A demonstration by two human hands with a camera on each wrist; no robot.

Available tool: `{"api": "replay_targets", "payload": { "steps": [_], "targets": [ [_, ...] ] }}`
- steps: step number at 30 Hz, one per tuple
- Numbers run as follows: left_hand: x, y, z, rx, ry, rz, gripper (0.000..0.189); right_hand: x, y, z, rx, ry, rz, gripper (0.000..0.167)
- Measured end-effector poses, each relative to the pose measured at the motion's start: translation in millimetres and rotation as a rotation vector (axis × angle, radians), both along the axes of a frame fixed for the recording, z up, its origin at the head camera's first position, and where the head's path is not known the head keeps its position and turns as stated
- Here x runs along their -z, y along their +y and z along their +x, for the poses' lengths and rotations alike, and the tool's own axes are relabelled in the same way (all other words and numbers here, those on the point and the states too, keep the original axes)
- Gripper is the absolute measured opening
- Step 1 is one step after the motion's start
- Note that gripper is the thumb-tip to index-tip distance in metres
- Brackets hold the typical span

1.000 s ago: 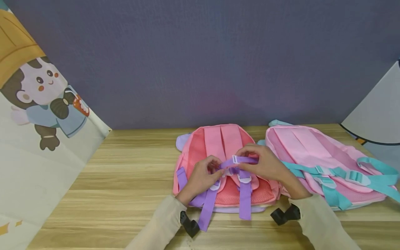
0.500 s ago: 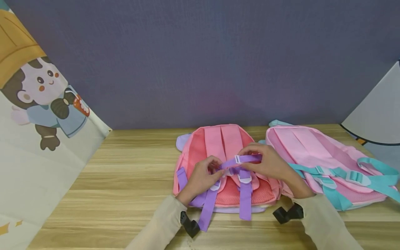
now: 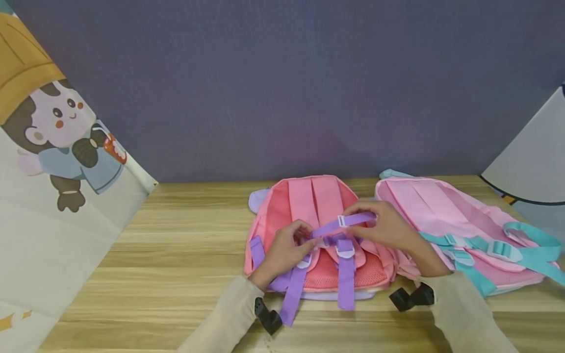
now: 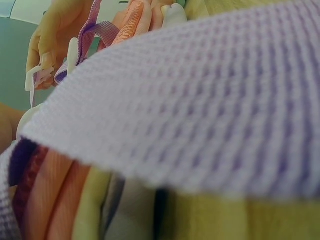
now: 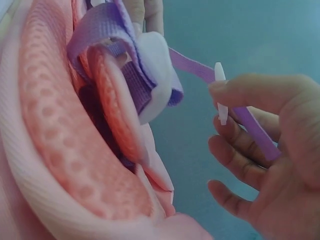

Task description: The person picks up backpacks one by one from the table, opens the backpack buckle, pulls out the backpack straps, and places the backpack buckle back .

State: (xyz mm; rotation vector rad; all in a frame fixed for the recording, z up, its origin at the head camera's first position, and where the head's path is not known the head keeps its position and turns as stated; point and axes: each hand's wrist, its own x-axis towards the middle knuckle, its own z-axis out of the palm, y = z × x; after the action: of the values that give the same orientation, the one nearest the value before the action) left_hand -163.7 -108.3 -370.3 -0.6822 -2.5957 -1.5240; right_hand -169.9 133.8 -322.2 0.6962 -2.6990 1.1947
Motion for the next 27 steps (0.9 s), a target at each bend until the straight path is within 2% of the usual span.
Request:
{"api": "replay_targets", "payload": {
  "steps": [3,14,27],
  "targets": [
    [0.0,0.1,-0.6,-0.001,0.001,0.000,0.015,-1.5,1,-0.4,0.006,0.003,0.004,0.025],
    [1.1,0.2,-2.0,0.000,0.008,-0.004,0.015,-3.0,11,-2.1,-0.057,0.037,0.006,0.023],
    [0.3,0.2,-0.5,0.010,0.000,-0.005,0.016,-7.2,16,1.2,0.003,-0.025,0.051,0.023]
  ]
}}
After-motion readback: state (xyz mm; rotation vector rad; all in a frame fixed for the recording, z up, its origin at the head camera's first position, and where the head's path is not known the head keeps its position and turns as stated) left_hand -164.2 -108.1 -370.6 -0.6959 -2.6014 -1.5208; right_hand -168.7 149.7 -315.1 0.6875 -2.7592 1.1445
